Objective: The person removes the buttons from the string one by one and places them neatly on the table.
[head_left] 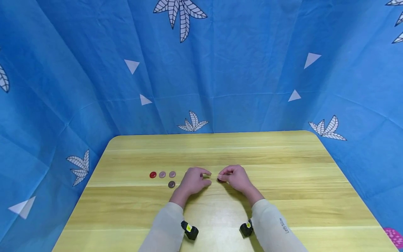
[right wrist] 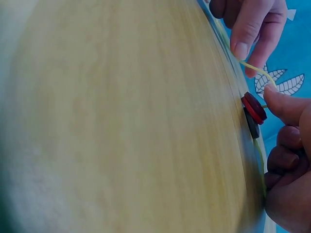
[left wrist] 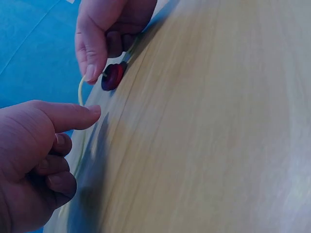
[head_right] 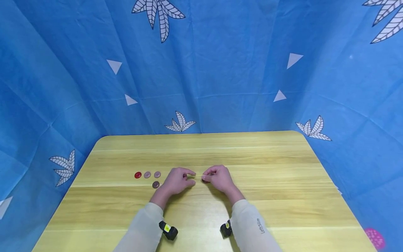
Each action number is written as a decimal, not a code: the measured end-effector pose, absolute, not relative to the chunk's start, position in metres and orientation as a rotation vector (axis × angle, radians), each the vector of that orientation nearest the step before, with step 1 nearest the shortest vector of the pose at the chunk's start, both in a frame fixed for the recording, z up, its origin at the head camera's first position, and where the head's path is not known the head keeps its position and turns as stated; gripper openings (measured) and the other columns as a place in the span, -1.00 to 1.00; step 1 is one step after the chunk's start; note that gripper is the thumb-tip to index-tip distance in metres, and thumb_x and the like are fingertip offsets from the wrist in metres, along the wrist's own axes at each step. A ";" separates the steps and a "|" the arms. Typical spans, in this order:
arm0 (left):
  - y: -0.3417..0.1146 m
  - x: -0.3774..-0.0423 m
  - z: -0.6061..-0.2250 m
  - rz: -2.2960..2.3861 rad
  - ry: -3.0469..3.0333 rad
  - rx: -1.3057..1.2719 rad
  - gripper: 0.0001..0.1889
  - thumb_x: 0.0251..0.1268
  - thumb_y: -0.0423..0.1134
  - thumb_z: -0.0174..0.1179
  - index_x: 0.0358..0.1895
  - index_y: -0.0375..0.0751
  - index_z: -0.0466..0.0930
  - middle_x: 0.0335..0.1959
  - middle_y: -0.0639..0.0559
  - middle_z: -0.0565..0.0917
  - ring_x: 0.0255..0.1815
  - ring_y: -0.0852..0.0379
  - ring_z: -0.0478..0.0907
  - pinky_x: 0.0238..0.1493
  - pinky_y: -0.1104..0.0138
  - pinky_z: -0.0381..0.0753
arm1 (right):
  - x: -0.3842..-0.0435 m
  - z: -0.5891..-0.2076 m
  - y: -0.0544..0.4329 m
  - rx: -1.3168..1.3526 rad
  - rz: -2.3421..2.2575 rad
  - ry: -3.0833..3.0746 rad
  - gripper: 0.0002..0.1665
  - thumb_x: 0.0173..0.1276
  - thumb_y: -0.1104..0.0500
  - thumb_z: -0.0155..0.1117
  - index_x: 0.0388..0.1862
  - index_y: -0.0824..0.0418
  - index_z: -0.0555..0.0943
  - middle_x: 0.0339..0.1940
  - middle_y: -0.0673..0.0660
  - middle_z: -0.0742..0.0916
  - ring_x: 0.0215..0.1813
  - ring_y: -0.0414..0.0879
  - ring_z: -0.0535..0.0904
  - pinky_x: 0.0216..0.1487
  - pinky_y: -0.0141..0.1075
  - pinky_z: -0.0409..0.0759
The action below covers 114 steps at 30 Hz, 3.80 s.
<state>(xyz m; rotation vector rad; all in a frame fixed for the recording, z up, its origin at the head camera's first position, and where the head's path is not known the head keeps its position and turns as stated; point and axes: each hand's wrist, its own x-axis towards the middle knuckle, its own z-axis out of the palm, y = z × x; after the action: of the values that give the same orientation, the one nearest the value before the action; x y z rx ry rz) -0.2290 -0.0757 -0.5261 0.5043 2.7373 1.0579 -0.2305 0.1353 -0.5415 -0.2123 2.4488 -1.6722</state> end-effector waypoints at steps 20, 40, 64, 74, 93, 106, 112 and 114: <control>-0.063 -0.227 -0.527 0.999 2.846 0.527 -0.91 0.30 -0.18 0.37 -0.27 -0.06 0.83 -0.32 0.15 0.73 -0.43 0.27 0.52 -0.33 0.33 0.53 | -0.229 -0.540 0.135 -0.176 -1.678 2.443 -0.94 0.26 0.27 0.47 -0.41 0.20 0.78 -0.41 0.03 0.77 -0.36 -0.09 0.65 -0.43 -0.29 0.49; -0.067 -0.228 -0.514 1.281 2.775 0.386 -0.87 0.34 -0.17 0.34 -0.19 -0.08 0.82 -0.28 0.12 0.74 -0.37 0.23 0.57 -0.30 0.28 0.57 | -0.232 -0.542 0.141 -0.266 -1.514 2.551 -0.55 -0.10 0.29 0.71 -0.16 0.09 0.80 -0.55 0.03 0.43 -0.38 -0.08 0.31 -0.28 -0.19 0.33; -0.076 -0.230 -0.511 1.368 2.787 0.318 -0.87 0.33 -0.18 0.35 -0.19 -0.11 0.82 -0.42 0.18 0.69 -0.50 0.19 0.49 -0.41 0.27 0.51 | -0.233 -0.542 0.144 -0.343 -1.438 2.678 -0.63 0.00 0.50 0.43 -0.23 0.15 0.73 -0.40 0.05 0.54 -0.30 -0.07 0.40 -0.25 -0.19 0.41; -0.077 -0.230 -0.510 1.386 2.783 0.294 -0.88 0.31 -0.20 0.36 -0.22 -0.13 0.82 -0.46 0.19 0.68 -0.50 0.19 0.48 -0.40 0.26 0.49 | -0.234 -0.542 0.140 -0.430 -1.368 2.709 -0.77 0.06 0.31 0.57 -0.30 0.09 0.76 -0.35 0.03 0.59 -0.27 -0.06 0.42 -0.20 -0.16 0.43; -0.077 -0.230 -0.511 1.363 2.793 0.293 -0.91 0.30 -0.20 0.37 -0.25 -0.09 0.83 -0.54 0.24 0.63 -0.58 0.20 0.45 -0.51 0.30 0.44 | -0.230 -0.540 0.121 -0.457 -1.199 2.796 -0.78 -0.03 -0.05 0.68 -0.51 -0.09 0.75 -0.47 -0.12 0.61 -0.39 -0.18 0.45 -0.33 -0.22 0.46; -0.083 -0.229 -0.519 1.556 2.777 0.166 -0.94 0.30 -0.26 0.36 -0.32 -0.13 0.78 -0.27 0.06 0.65 -0.34 0.12 0.54 -0.27 0.24 0.55 | -0.229 -0.540 0.124 -0.406 -1.362 2.728 -0.89 0.10 0.14 0.61 -0.51 0.00 0.79 -0.49 -0.08 0.61 -0.40 -0.14 0.48 -0.34 -0.21 0.47; -0.081 -0.227 -0.520 1.918 2.395 0.055 -0.91 0.40 -0.40 0.22 -0.24 -0.38 0.66 -0.35 -0.22 0.68 -0.34 -0.08 0.70 -0.30 0.17 0.68 | -0.229 -0.541 0.125 -0.404 -1.364 2.728 -0.88 0.09 0.14 0.62 -0.53 0.00 0.78 -0.50 -0.08 0.61 -0.41 -0.14 0.49 -0.33 -0.20 0.47; -0.080 -0.227 -0.522 1.996 2.302 0.037 -0.90 0.43 -0.42 0.17 -0.21 -0.43 0.61 -0.34 -0.22 0.67 -0.31 -0.10 0.71 -0.24 0.15 0.69 | -0.229 -0.541 0.126 -0.405 -1.363 2.728 -0.88 0.09 0.13 0.62 -0.53 -0.01 0.78 -0.50 -0.09 0.61 -0.41 -0.15 0.49 -0.32 -0.20 0.47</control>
<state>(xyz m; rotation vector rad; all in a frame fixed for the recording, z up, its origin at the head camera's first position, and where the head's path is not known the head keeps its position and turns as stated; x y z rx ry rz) -0.2270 -0.0799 -0.5218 0.0368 2.3018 1.9959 -0.2288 0.1255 -0.5414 -0.4054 2.7281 -1.3627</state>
